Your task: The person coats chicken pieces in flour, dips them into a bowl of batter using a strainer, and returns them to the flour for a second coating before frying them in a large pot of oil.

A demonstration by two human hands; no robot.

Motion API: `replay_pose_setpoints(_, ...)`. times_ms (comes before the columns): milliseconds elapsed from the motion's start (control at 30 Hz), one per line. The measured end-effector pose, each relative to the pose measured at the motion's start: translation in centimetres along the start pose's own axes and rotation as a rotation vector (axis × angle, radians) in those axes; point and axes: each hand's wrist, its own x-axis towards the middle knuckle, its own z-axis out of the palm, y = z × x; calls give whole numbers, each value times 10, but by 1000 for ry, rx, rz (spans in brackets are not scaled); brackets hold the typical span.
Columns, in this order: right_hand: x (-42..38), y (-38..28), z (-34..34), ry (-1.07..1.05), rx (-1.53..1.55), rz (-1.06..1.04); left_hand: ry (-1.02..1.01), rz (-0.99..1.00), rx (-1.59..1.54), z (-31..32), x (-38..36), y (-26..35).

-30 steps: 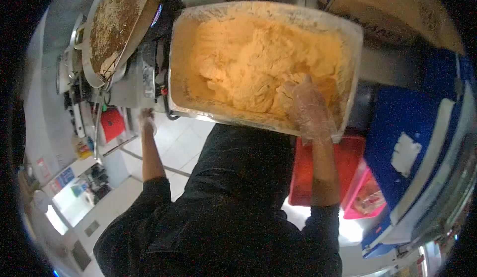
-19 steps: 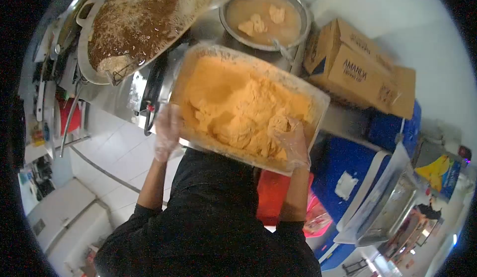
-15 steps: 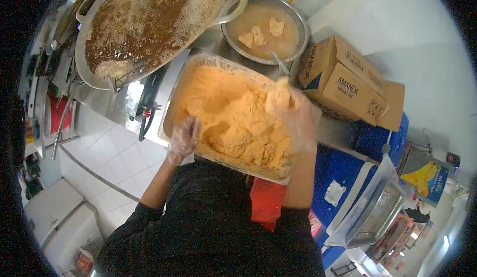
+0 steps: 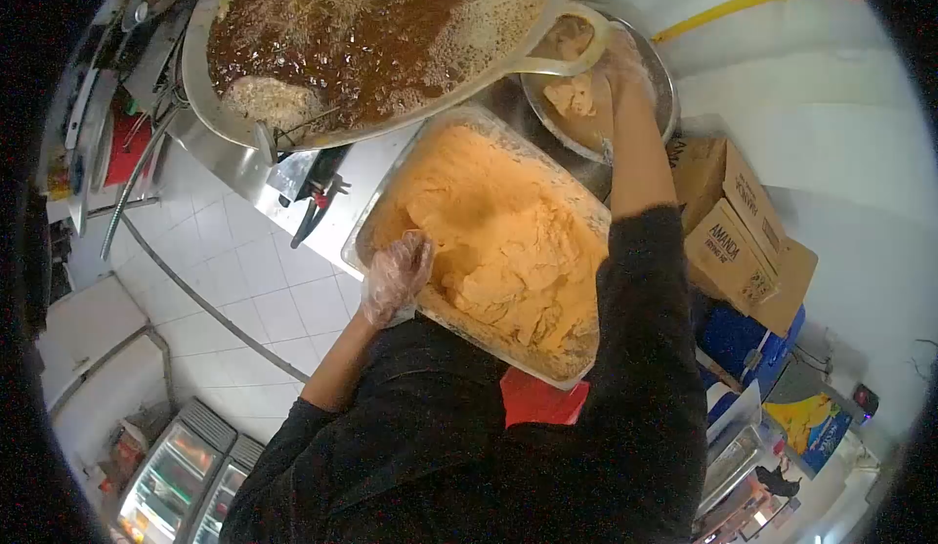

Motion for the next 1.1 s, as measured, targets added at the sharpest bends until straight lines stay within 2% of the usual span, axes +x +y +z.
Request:
replay_pose_setpoints(100,-98,-80,-64,132,149,-106,69,143,89,-14,1,-4)
replay_pose_setpoints(133,-137,-110,-72,110,243,-139,88,191,131,-19,0,-5)
replay_pose_setpoints(167,-175,-139,-63,-2,348,-147,82,185,160,-19,-3,-8)
replay_pose_setpoints(200,-208,-165,-46,-160,417,-119,79,178,190,-16,-5,-13)
replay_pose_setpoints(233,-235,-186,-1,-128,409,-102,67,105,129,-16,-4,-14)
replay_pose_setpoints(267,-254,-214,-1,-534,353,-126,60,32,68,-15,-3,-14)
replay_pose_setpoints(300,-275,-230,26,-593,304,-259,37,-107,-86,-15,-1,-10)
replay_pose_setpoints(333,-292,-243,66,-513,234,-402,9,-246,-241,-16,-1,-5)
replay_pose_setpoints(367,-302,-252,102,-391,153,-493,47,-224,-247,-21,0,1)
replay_pose_setpoints(433,-304,-256,155,-235,59,-514,123,-179,-266,-29,3,14)
replay_pose_setpoints(467,-299,-254,175,-168,38,-507,76,-277,-378,-25,0,7)
replay_pose_setpoints(567,-278,-234,210,-7,224,-448,128,-192,-217,-26,-1,2)
replay_pose_setpoints(633,-261,-216,199,-121,341,-382,180,-222,-254,-24,-4,0)
replay_pose_setpoints(700,-256,-213,135,-433,318,-273,213,-273,-308,-22,-6,0)
replay_pose_setpoints(767,-264,-218,92,-619,458,-237,209,-339,-375,-22,-7,0)
replay_pose_setpoints(900,-326,-250,130,-252,19,-605,268,-262,-342,-30,-6,15)
replay_pose_setpoints(933,-336,-258,144,-152,-93,-696,301,-160,-285,-25,-7,9)
replay_pose_setpoints(967,-336,-261,155,-129,-145,-739,337,-59,-221,-21,-7,-1)
replay_pose_setpoints(1033,-334,-264,165,-158,-189,-774,351,-45,-201,-22,-10,-7)
replay_pose_setpoints(1100,-324,-255,161,-348,-19,-616,318,-209,-305,-24,-8,4)
